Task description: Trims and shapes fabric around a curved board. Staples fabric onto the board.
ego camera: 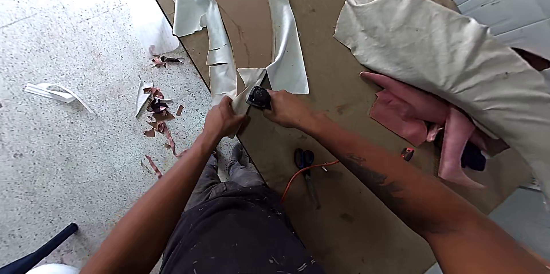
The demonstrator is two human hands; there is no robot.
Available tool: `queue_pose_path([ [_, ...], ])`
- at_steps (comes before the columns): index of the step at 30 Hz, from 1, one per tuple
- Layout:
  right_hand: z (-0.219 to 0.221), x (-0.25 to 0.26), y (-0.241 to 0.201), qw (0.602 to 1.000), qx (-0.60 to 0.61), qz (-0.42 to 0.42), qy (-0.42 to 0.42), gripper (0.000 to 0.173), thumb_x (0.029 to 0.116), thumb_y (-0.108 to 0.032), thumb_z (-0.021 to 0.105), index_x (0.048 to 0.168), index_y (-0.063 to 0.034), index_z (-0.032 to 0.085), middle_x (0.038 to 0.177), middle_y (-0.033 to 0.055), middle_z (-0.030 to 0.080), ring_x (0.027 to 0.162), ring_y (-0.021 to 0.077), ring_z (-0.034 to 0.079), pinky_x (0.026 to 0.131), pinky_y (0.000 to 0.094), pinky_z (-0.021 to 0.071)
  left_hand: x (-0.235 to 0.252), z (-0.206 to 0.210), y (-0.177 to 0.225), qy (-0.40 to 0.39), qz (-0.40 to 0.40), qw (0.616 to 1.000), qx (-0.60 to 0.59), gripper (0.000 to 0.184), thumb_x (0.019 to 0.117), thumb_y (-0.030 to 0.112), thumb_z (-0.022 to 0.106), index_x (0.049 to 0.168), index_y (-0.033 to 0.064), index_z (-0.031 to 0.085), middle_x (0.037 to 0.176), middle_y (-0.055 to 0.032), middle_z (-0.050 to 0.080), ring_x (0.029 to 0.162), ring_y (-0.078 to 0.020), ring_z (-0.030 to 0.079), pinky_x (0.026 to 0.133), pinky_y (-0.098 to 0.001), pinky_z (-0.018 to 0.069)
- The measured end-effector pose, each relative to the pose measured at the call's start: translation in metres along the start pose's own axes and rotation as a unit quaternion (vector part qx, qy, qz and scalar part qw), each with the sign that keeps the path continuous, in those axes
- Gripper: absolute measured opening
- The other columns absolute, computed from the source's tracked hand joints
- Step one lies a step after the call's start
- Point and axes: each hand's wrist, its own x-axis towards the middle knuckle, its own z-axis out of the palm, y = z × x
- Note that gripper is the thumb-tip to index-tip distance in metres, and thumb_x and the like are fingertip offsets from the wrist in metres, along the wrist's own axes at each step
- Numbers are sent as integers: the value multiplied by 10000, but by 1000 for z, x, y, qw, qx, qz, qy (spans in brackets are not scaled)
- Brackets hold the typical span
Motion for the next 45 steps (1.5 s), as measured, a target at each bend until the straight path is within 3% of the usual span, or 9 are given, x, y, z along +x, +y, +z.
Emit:
queue_pose_path([
  [1,2,0,2,1000,1,-1,1,260,875,-256,691,1111,-164,629,855,52,690,788,251,701,660,524,563,-14,9,1,14,-9,1000,22,663,758,614,785,1204,151,622,931,-121,721,872,-350,718,734,-626,577],
  [4,3,-2,1,1000,2,3,6,255,871,-255,691,1099,-158,628,855,60,690,786,263,701,652,530,562,-37,39,-5,133,63,988,35,361,850,441,798,932,107,691,981,-81,650,919,-283,661,783,-526,583],
  [7,5,-6,2,1000,9,2,14,261,875,-236,689,1110,-144,622,869,74,689,796,275,702,659,528,566,-46,51,-5,208,100,973,3,217,936,320,740,874,113,716,1031,-30,717,907,-203,695,787,-479,597],
  [10,8,-9,3,1000,8,0,22,282,885,-238,684,1142,-140,622,895,89,695,826,289,709,674,543,572,-48,49,2,226,58,972,-7,395,942,335,715,661,113,549,660,-29,585,626,-221,592,595,-493,493],
  [13,11,-10,1,1000,-1,-10,26,293,891,-244,684,1155,-142,609,892,86,688,826,295,707,671,542,573,-48,46,-2,229,37,970,-66,493,916,322,733,583,134,423,537,-19,444,523,-212,484,540,-463,412],
  [16,12,-10,5,999,4,-23,30,303,890,-251,692,1156,-133,607,885,91,684,815,301,703,675,547,572,-38,52,-18,227,39,948,-222,506,831,269,791,552,147,387,511,-4,438,485,-174,444,518,-414,376],
  [21,11,-6,6,1000,5,-17,23,285,872,-244,698,1127,-142,621,891,79,694,822,279,706,680,538,571,-25,61,-37,183,37,876,-446,492,809,157,870,577,80,443,558,-69,551,501,-184,528,521,-376,488],
  [28,16,-5,-2,999,-15,-27,29,273,880,-273,678,1124,-165,622,868,48,692,808,244,704,680,521,569,-27,47,-54,167,21,975,-142,569,892,567,729,602,146,479,563,-25,493,566,-233,528,568,-514,447],
  [45,42,-26,-47,999,-45,-24,-15,233,883,-246,661,1104,-173,638,844,30,686,773,218,696,644,508,566,-12,53,-76,101,-2,974,-203,630,887,659,680,593,139,480,576,-50,486,573,-260,525,543,-519,435],
])
